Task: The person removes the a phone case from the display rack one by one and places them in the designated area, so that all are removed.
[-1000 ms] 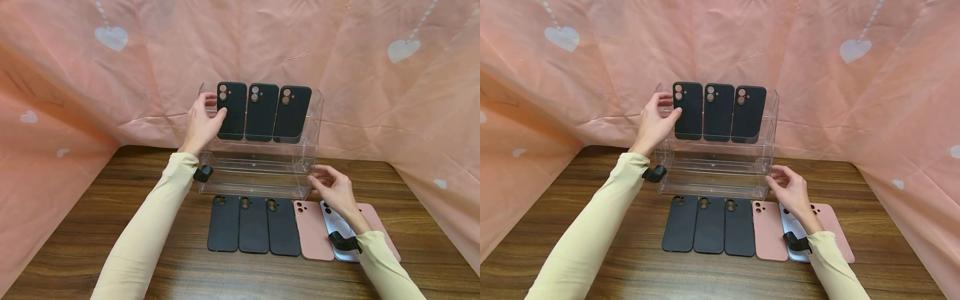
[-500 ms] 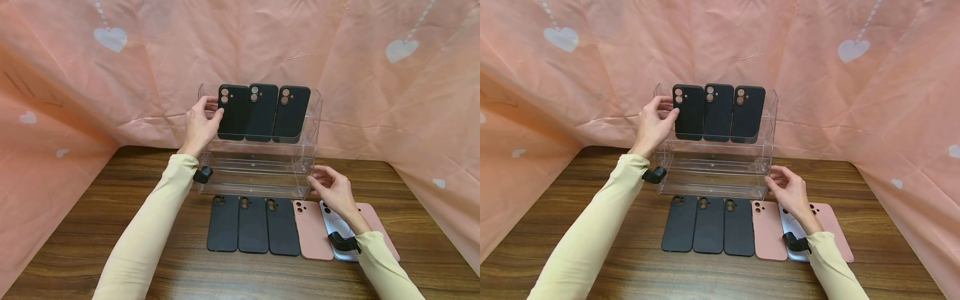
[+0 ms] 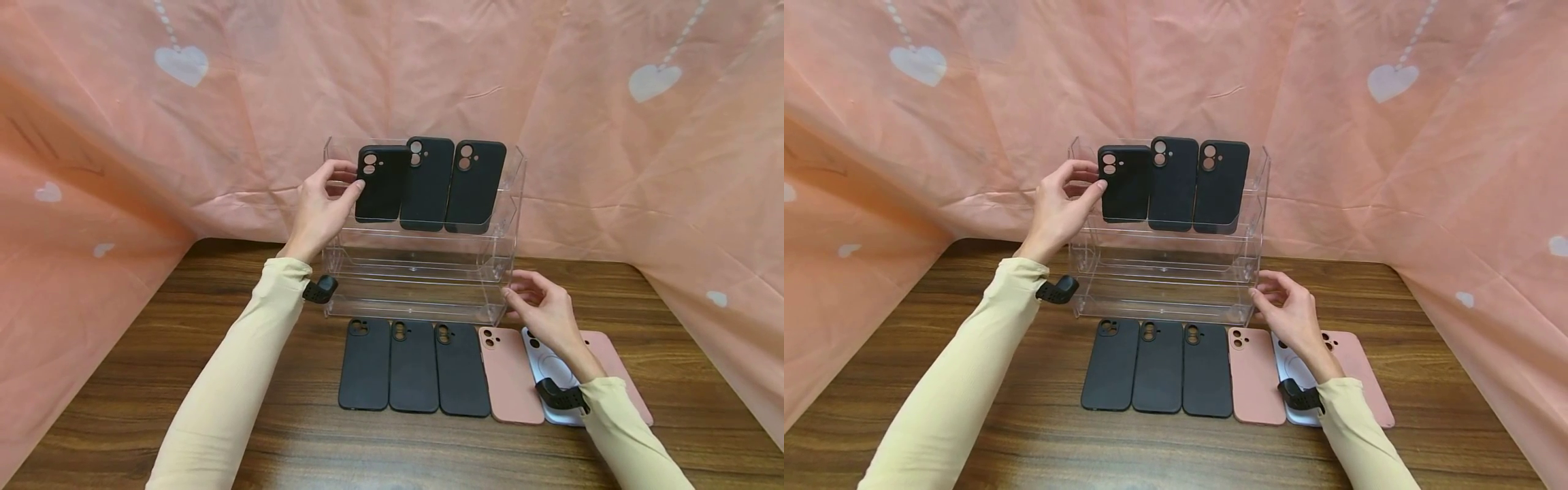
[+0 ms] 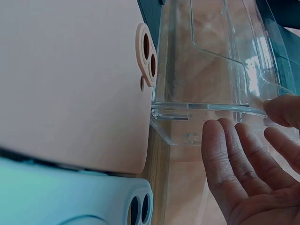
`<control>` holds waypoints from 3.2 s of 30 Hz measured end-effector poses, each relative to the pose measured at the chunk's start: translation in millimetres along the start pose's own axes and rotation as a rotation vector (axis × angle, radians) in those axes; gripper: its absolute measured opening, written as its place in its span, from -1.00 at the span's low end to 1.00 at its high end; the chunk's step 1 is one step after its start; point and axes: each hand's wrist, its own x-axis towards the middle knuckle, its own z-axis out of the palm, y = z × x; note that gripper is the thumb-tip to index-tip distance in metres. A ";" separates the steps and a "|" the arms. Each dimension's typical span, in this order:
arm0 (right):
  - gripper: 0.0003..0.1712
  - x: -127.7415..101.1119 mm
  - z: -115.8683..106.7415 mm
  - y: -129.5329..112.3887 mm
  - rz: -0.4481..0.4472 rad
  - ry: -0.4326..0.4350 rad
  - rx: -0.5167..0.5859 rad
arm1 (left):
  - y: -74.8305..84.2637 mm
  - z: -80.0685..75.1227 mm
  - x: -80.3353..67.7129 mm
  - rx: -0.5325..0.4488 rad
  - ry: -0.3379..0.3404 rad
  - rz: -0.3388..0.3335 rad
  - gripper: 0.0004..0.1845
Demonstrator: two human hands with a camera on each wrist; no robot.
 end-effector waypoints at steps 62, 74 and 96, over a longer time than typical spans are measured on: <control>-0.54 0.9 6.3 4.0 0.001 0.000 0.007 | -23.6 -17.3 -108.0 -0.156 -0.115 0.008 -0.64; -0.52 -0.1 5.3 3.5 0.005 -0.013 0.008 | -37.2 -24.6 -119.2 -0.167 -0.127 -0.039 -0.62; -0.55 -3.1 5.2 2.4 0.028 -0.007 0.052 | -62.9 -46.4 -140.7 -0.107 -0.221 -0.172 -0.55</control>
